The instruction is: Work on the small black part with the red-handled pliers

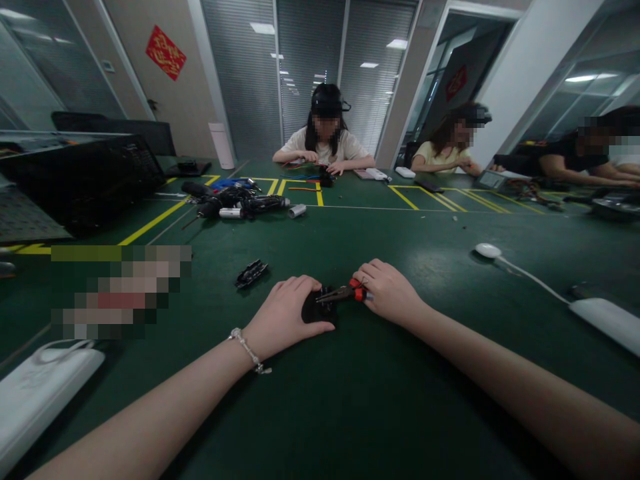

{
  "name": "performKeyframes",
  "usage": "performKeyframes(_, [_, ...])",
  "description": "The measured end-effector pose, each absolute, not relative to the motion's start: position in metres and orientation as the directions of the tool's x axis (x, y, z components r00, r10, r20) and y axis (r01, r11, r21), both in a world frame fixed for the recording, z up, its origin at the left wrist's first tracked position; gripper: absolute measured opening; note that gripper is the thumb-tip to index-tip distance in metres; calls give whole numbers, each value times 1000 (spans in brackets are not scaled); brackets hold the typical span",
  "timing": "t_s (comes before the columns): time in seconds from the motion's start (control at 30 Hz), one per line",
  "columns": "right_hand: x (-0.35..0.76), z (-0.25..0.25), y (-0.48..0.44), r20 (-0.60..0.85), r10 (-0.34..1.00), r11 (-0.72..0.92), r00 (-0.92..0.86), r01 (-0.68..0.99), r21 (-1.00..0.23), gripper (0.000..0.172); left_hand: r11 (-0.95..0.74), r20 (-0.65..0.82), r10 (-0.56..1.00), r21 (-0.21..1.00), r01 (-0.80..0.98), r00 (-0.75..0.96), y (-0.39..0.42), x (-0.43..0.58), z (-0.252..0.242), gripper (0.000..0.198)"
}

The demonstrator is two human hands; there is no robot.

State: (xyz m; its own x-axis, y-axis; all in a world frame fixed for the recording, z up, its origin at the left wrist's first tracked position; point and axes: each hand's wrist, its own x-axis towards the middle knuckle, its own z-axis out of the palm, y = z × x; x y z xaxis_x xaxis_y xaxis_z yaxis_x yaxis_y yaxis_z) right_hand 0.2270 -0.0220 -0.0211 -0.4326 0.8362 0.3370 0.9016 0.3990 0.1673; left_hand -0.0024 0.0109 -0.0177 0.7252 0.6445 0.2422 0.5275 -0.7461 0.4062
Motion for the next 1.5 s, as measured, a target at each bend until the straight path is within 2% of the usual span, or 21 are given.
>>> performKeyframes(0.8, [230,-23,-20,328,841,414,-431,902,123,24,-752,237,635,408,517,736,11,-3,-18,54])
performKeyframes(1.2, [228,-22,-23,356,822,413,-444,896,163,26,-761,252,625,406,506,739,12,-4,-18,53])
performKeyframes(1.5, [229,-23,-21,338,837,408,-430,902,140,26,-756,243,629,416,506,739,13,-3,-19,54])
